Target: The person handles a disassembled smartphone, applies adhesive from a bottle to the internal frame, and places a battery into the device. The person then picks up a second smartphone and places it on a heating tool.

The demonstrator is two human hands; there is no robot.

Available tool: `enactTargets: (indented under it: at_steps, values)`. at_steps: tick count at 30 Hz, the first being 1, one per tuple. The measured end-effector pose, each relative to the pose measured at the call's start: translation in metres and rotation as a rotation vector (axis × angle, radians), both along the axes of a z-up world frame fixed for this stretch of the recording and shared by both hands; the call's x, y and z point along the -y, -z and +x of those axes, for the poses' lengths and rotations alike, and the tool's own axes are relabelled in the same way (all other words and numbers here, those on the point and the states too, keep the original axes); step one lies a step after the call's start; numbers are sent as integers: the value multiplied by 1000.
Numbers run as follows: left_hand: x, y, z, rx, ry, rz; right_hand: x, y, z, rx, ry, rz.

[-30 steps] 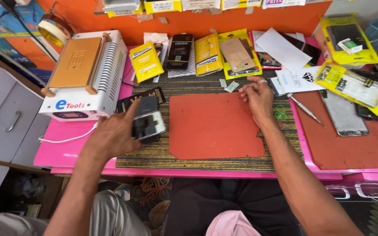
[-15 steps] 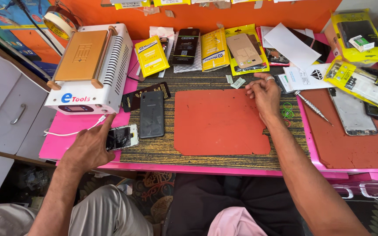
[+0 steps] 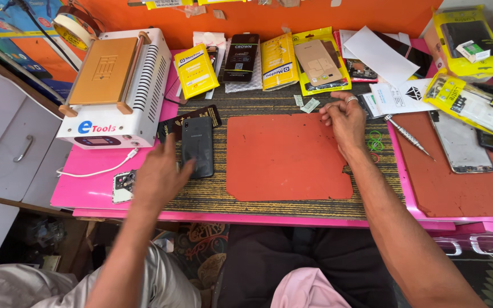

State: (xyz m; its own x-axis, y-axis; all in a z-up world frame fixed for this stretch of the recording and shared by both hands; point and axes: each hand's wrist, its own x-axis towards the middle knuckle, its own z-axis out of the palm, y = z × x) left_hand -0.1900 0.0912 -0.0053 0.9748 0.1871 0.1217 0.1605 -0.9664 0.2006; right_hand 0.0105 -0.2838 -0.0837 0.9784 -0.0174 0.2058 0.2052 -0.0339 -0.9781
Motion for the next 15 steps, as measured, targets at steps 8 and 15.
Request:
enactTargets:
  at_steps: [8,15]
  values:
    - [54,6,61,-69,-183,40,1,3,2,-1,-5,34]
    - [65,-3,64,22,-179,-64,2,6,3,19,-22,74]
